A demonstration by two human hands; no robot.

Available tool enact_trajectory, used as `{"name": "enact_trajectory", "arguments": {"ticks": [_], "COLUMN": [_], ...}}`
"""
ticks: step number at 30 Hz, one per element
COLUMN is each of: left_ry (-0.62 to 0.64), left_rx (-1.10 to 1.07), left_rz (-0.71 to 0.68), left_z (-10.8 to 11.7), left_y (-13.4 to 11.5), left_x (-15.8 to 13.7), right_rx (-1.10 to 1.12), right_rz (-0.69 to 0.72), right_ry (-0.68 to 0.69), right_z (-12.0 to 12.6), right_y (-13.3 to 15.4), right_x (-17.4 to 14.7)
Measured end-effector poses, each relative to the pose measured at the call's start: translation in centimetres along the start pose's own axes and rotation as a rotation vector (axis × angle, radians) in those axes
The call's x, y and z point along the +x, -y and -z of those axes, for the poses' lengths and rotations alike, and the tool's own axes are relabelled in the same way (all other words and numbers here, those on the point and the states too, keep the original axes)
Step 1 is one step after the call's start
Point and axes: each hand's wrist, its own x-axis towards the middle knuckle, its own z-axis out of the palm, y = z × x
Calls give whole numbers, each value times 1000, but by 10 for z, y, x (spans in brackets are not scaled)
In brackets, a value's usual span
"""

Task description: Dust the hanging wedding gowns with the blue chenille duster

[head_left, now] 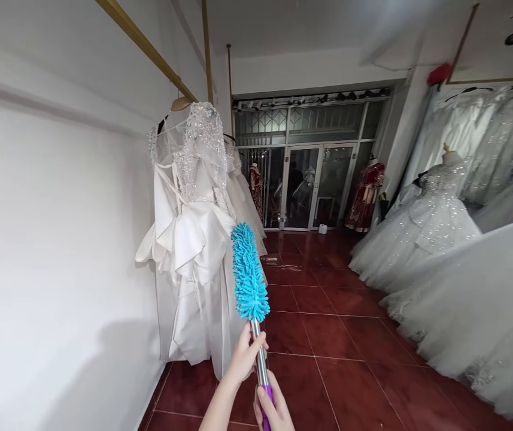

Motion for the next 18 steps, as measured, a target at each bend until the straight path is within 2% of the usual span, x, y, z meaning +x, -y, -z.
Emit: {"name": "enact_trajectory", "arguments": {"ticks": [4,8,13,18], "left_ry": [14,19,-2,-46], "left_rx": [28,-11,-63,-103], "left_rz": [16,-1,65,163], "left_z": [23,36,38,31], "left_y": [-7,0,20,56], "left_x": [53,98,144,190], "right_rx": [-83,-83,-66,-71], "right_rz": [-19,16,-20,-121], "right_ry": [13,25,-12,-56], "right_z": [-27,-38,-28,0], "right_y": [31,46,33,8], "right_x": [43,80,128,183]}}
